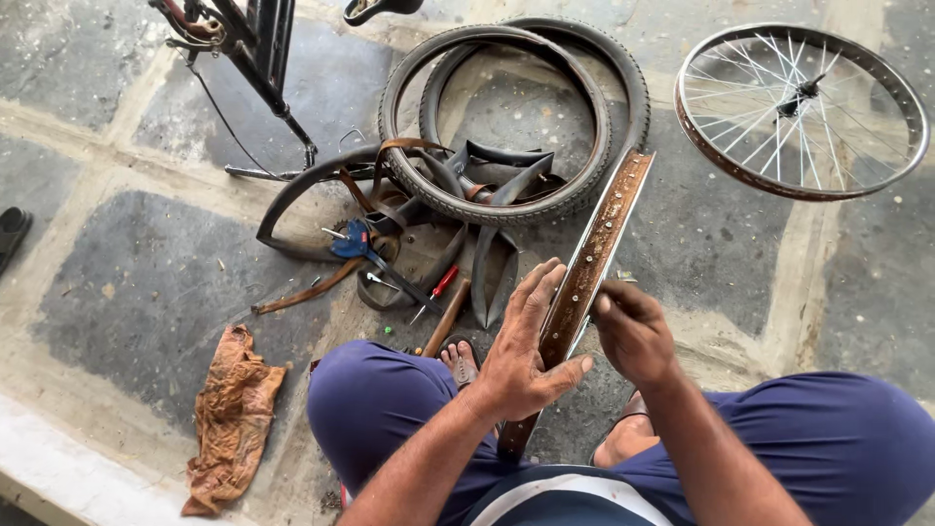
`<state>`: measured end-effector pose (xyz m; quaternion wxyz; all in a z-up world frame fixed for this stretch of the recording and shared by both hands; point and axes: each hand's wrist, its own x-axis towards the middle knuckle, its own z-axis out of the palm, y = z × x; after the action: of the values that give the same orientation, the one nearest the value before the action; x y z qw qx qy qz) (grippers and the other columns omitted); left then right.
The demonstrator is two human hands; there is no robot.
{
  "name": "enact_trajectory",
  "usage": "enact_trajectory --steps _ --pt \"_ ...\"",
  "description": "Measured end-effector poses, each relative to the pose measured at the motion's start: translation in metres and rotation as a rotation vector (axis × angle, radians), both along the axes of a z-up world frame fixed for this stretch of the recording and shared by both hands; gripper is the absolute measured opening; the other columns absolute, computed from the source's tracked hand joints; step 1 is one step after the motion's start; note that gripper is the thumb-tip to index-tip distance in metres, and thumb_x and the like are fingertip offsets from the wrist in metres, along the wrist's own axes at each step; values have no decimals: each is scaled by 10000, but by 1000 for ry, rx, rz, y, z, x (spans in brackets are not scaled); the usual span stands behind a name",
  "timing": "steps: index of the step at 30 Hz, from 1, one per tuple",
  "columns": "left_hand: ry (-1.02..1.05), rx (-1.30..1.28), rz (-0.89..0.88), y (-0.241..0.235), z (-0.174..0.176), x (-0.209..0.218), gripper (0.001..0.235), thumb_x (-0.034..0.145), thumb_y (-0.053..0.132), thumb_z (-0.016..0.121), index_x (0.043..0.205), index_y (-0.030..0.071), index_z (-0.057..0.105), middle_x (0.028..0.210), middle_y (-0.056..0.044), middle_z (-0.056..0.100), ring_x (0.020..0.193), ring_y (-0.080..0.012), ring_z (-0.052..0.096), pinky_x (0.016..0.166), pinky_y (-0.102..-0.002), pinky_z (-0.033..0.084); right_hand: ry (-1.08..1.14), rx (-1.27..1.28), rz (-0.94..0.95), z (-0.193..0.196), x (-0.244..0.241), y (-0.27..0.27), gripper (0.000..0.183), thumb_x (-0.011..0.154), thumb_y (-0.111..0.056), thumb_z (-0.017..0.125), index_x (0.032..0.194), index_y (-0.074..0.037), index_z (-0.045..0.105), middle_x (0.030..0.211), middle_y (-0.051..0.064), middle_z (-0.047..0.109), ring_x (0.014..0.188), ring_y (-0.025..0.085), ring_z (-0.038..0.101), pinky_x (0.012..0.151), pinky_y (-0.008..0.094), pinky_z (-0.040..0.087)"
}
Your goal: The person sits on the ground and uses a metal file to smooth the surface of a bicycle rim held between their legs. Nearby, a bicycle frame, spare tires, and various tools are visible on the concrete floor.
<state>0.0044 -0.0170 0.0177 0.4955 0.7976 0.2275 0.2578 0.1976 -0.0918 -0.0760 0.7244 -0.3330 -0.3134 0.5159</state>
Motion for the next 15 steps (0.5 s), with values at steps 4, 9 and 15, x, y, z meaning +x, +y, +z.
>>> enact_trajectory --steps 4,9,15 --pt "-4 -20 6 -2 2 1 998 876 361 778 1665 71 239 1720 -241 218 1614 -417 254 1289 -543 307 133 5 100 2 0 6 256 1113 -60 536 1286 105 626 1146 163 723 1033 207 693 923 341 561" --pt "11 -49 20 -1 4 -1 1003 872 370 781 1665 83 240 1715 -241 212 1605 -420 265 1277 -545 321 -392 12 -63 33 -7 1 376 1016 -74 625 1363 63 583 1198 163 714 1070 184 680 915 328 583" --pt "44 -16 20 -2 6 5 999 886 364 773 1663 74 215 1709 -242 219 1597 -417 262 1286 -548 288 -892 -79 -291 70 -10 12 373 798 -95 804 1132 21 686 1113 154 741 990 233 733 860 365 601"
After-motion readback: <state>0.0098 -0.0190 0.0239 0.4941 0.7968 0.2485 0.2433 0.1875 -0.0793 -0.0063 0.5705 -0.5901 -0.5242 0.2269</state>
